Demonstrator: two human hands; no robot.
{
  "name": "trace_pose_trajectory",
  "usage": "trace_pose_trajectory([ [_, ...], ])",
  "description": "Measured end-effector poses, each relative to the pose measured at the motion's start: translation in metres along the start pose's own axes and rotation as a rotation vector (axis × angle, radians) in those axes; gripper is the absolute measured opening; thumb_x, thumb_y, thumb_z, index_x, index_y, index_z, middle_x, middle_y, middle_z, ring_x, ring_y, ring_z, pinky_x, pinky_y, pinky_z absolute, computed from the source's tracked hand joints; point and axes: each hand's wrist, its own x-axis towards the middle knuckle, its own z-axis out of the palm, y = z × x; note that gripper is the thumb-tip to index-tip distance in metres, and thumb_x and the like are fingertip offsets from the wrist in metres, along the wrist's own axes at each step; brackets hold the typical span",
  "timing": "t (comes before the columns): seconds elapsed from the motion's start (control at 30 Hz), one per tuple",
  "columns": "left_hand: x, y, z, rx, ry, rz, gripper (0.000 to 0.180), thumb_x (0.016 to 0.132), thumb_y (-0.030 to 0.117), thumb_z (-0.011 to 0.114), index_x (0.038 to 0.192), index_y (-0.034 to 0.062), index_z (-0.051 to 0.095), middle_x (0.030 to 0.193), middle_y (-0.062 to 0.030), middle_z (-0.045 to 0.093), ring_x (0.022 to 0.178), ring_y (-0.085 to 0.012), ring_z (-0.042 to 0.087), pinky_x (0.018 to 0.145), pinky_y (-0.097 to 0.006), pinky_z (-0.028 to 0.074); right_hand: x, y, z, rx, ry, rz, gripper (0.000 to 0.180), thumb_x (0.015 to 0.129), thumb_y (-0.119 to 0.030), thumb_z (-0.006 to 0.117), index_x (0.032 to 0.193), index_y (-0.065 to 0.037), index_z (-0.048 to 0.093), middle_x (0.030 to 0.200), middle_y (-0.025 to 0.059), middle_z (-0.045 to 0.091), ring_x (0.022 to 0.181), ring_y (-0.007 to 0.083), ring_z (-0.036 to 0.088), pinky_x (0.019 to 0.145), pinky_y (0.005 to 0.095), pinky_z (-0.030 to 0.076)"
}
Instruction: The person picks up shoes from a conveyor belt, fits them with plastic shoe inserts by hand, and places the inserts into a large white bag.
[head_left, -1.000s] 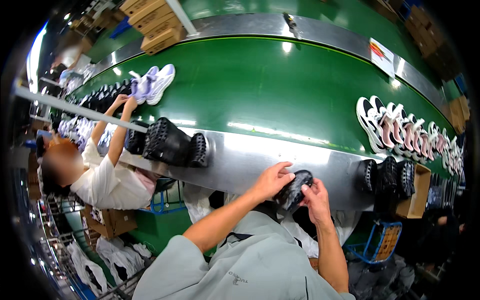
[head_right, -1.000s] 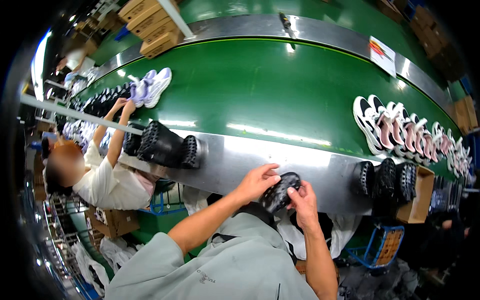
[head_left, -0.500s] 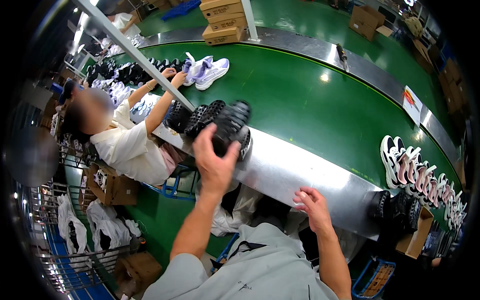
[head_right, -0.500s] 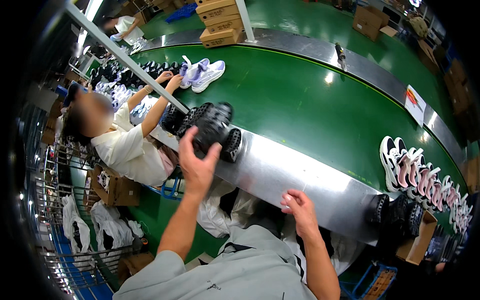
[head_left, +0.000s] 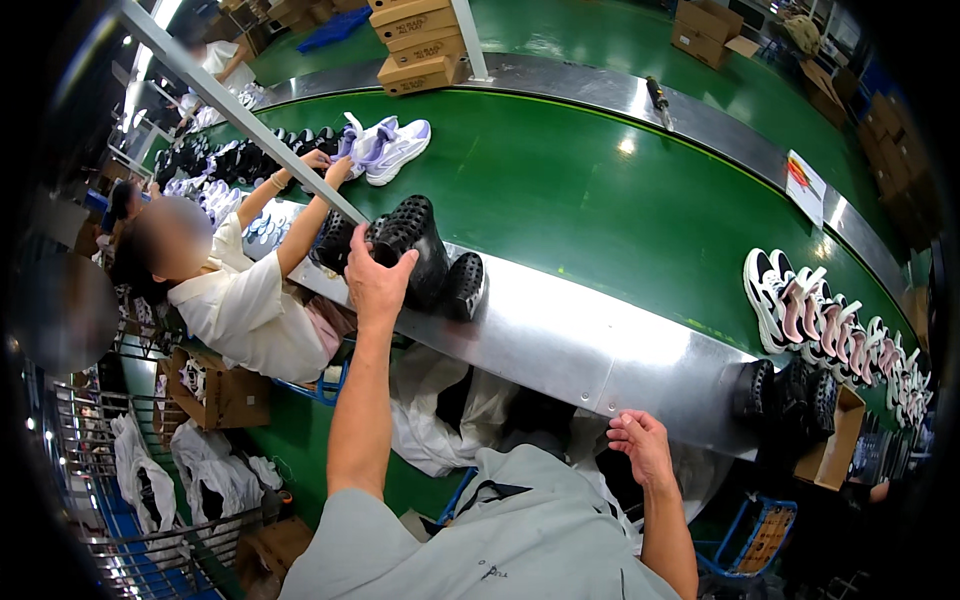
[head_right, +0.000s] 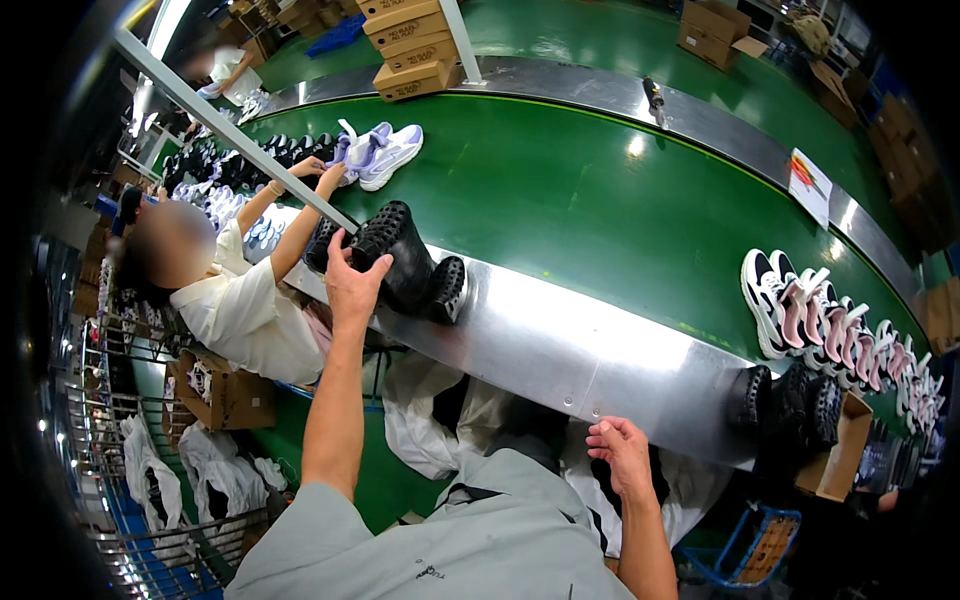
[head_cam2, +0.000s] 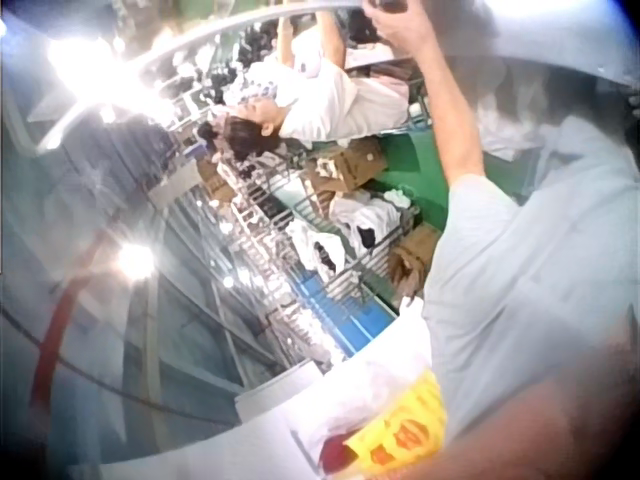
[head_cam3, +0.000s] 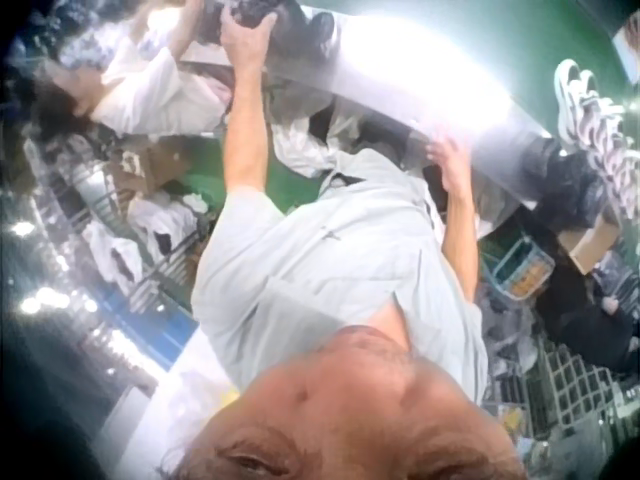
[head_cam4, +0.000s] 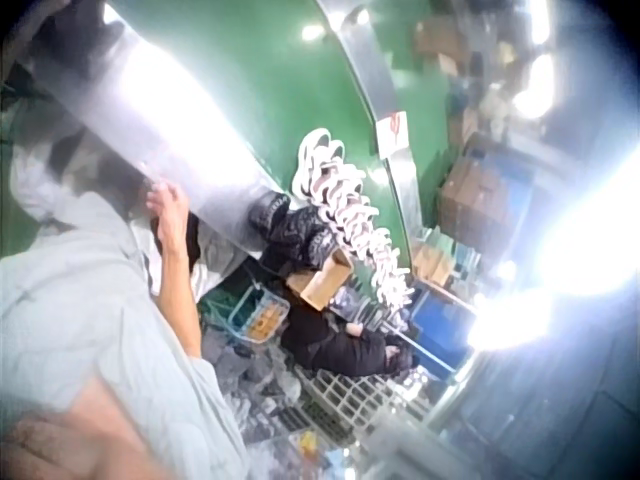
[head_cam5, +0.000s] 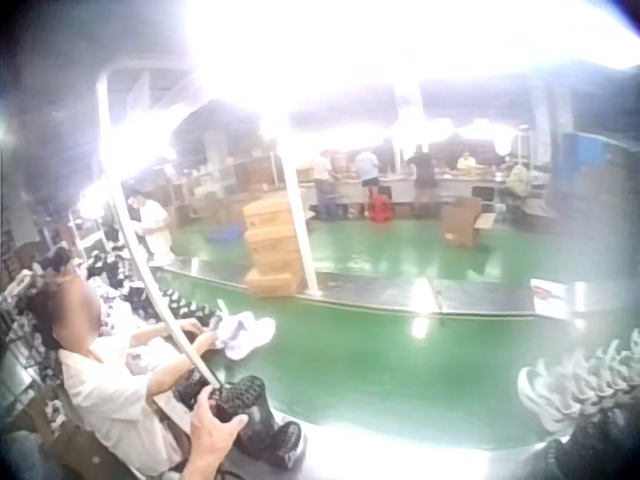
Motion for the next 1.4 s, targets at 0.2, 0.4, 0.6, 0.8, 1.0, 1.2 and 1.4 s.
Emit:
trace_pose_trajectory([
  [0.2, 0.006, -0.019, 0.002, 0.077, 0.063, 0.296, 0.083, 0.072, 0.028, 0.086, 0.141, 0.0045, 0.048, 0.129, -0.0228, 0.057, 0.122, -0.0392, 0.052, 0.107, -0.047, 0.039, -0.017, 0.017, -0.025, 0.095, 0.084, -0.078, 0.025, 0.097, -0.019, 0.065, 0.113, 0.0, 0.062, 0.1, 0.0106, 0.069, 0.084, 0.0174, 0.068, 0.07, 0.0305, 0.057],
  [0.4, -0.087, -0.005, -0.043, -0.317, -0.078, 0.184, 0.027, 0.095, 0.019, 0.068, 0.113, -0.001, 0.065, 0.098, -0.0104, 0.069, 0.086, -0.0194, 0.064, 0.079, -0.032, 0.052, -0.045, 0.065, -0.064, 0.132, 0.208, -0.06, 0.023, 0.096, -0.022, 0.066, 0.109, -0.003, 0.064, 0.099, 0.0095, 0.069, 0.082, 0.0177, 0.066, 0.071, 0.0322, 0.056],
  [0.6, -0.245, -0.097, 0.0, -0.058, -1.235, 0.406, 0.027, 0.085, 0.018, 0.07, 0.109, 0.0061, 0.069, 0.094, -0.0164, 0.07, 0.089, -0.0355, 0.068, 0.081, -0.044, 0.054, -0.077, 0.134, -0.076, 0.159, 0.249, 0.073, 0.02, 0.097, -0.02, 0.064, 0.109, -0.004, 0.064, 0.099, 0.0094, 0.069, 0.083, 0.0186, 0.067, 0.071, 0.0329, 0.055],
  [0.8, -0.344, -0.283, -0.02, 0.245, -1.445, -0.299, 0.034, 0.086, 0.032, 0.067, 0.109, 0.0076, 0.073, 0.107, -0.0204, 0.072, 0.103, -0.039, 0.067, 0.092, -0.044, 0.053, -0.072, 0.147, -0.043, 0.018, 0.269, 0.154, 0.016, 0.096, -0.017, 0.064, 0.106, -0.005, 0.064, 0.098, 0.0102, 0.069, 0.083, 0.0209, 0.068, 0.07, 0.0332, 0.058],
  [1.0, -0.346, -0.341, -0.059, 0.419, -1.221, -0.584, 0.028, 0.087, 0.027, 0.059, 0.094, 0.0048, 0.075, 0.103, -0.0221, 0.071, 0.103, -0.039, 0.067, 0.091, -0.045, 0.052, -0.041, 0.14, 0.009, -0.295, 0.148, 0.209, 0.024, 0.093, -0.021, 0.068, 0.109, -0.004, 0.064, 0.094, 0.0063, 0.068, 0.082, 0.0168, 0.066, 0.069, 0.0298, 0.054],
  [1.2, -0.355, -0.297, -0.046, -0.105, -0.931, -0.956, 0.016, 0.087, 0.018, 0.061, 0.085, 0.0057, 0.072, 0.074, -0.0119, 0.068, 0.061, -0.0215, 0.063, 0.056, -0.036, 0.05, -0.002, 0.106, 0.046, -0.98, -0.116, -0.162, 0.031, 0.09, -0.019, 0.071, 0.112, 0.002, 0.065, 0.092, 0.0142, 0.072, 0.083, 0.0212, 0.069, 0.075, 0.0338, 0.056],
  [1.4, -0.391, -0.289, -0.044, -0.454, -0.906, -1.171, 0.019, 0.092, 0.01, 0.058, 0.075, 0.0098, 0.064, 0.06, -0.0014, 0.056, 0.048, -0.0124, 0.051, 0.041, -0.028, 0.037, 0.039, 0.014, 0.128, -1.022, -0.299, -0.358, 0.032, 0.094, -0.021, 0.065, 0.116, 0.001, 0.063, 0.098, 0.0203, 0.069, 0.09, 0.033, 0.068, 0.082, 0.04, 0.053],
])
